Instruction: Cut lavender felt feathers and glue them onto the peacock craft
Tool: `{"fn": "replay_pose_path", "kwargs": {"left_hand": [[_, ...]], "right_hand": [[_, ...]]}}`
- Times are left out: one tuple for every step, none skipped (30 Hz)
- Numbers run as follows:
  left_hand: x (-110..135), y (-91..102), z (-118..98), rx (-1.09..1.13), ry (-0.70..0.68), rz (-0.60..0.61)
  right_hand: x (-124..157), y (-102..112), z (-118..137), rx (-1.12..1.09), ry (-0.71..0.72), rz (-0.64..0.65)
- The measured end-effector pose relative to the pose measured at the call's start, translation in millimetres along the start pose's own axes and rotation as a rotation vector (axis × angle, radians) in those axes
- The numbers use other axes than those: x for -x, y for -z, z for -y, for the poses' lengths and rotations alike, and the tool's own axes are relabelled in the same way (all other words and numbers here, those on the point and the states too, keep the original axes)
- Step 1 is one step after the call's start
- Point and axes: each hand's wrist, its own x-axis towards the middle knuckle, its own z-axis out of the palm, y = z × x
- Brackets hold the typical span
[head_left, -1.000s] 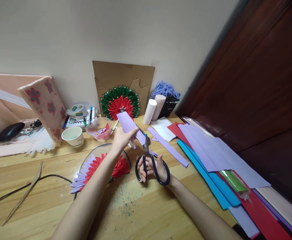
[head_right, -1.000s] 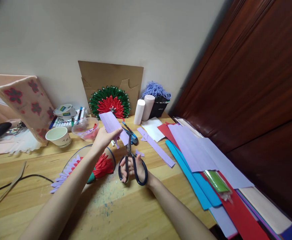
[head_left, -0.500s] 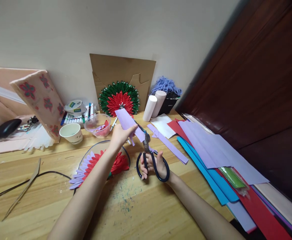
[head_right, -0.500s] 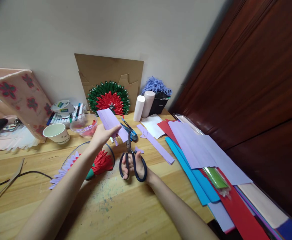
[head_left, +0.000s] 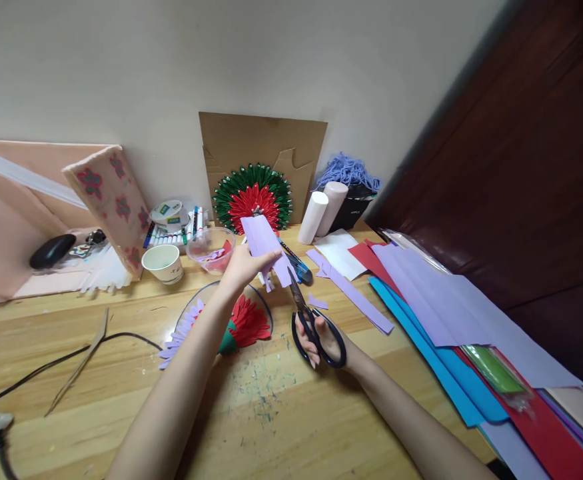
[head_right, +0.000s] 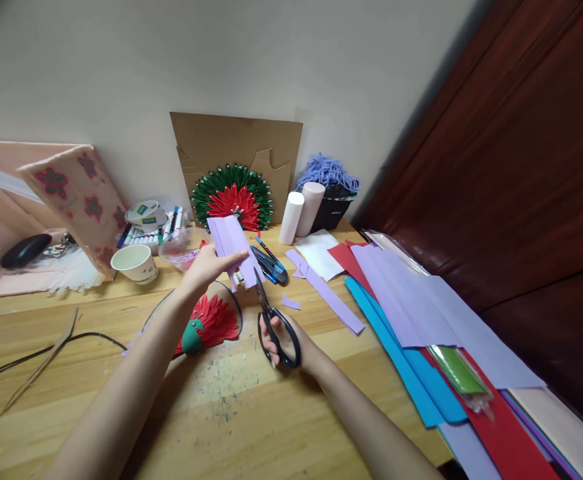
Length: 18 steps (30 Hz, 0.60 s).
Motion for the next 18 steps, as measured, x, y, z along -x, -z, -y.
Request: {"fn": "replay_pose_path", "kwargs": {"left_hand": [[0.4, 1.2, -0.7, -0.001, 0.004, 0.001], [0.5, 2.2, -1.1, 0.002, 0.008, 0.000], [0.6, 3.0, -1.2, 0.007, 0.009, -0.004], [0.4, 3.6, -0.9, 0.012, 0.010, -0.007], [0.2, 4.0, -0.4, 0.017, 0.007, -0.011], [0.0, 4.1, 0.1, 0.020, 0.004, -0.013], [-0.2, 3.8, 0.6, 0.018, 0.001, -0.011], [-0.2, 3.2, 1.0, 0.014, -0.001, -0.004], [-0.1, 2.4, 1.3, 0.008, 0.000, 0.009], [0.2, 1.3, 1.5, 0.001, 0.003, 0.026], [0.5, 0.2, 1.6, -0.006, 0.009, 0.044], [0.9, -0.9, 1.6, -0.016, 0.013, 0.065], [1.2, -1.9, 1.7, -0.026, 0.013, 0.084], [1.5, -2.6, 1.7, -0.036, 0.009, 0.099], [1.8, -3.1, 1.8, -0.044, 0.002, 0.107], [2.0, -3.4, 1.9, -0.051, -0.006, 0.108], [2.2, -3.4, 2.0, -0.056, -0.013, 0.103], [2.4, -3.3, 2.0, -0.061, -0.016, 0.097]], "right_hand": [[1.5, -0.5, 0.4, 0.034, 0.007, -0.013], [2.7, -0.7, 0.5, 0.066, 0.014, -0.022], [3.6, -0.8, 0.2, 0.095, 0.020, -0.024], [4.1, -0.8, -0.2, 0.119, 0.021, -0.019], [4.5, -0.9, -0.7, 0.130, 0.020, -0.013], [4.6, -1.2, -1.1, 0.129, 0.016, -0.005], [4.7, -1.8, -1.3, 0.122, 0.011, 0.004], [4.8, -2.7, -1.5, 0.116, 0.010, 0.010], [4.8, -3.6, -1.6, 0.115, 0.013, 0.016], [4.8, -4.6, -1.7, 0.116, 0.020, 0.021], [4.8, -5.4, -1.8, 0.121, 0.028, 0.024], [4.8, -6.1, -1.9, 0.126, 0.034, 0.023], [4.7, -6.6, -2.1, 0.127, 0.039, 0.016], [4.5, -6.9, -2.4, 0.123, 0.041, 0.008], [4.1, -7.1, -2.6, 0.119, 0.042, -0.001], [3.6, -7.1, -2.8, 0.115, 0.043, -0.008], [3.0, -7.0, -3.0, 0.111, 0.043, -0.008], [2.4, -6.8, -3.2, 0.106, 0.044, -0.003]]}}
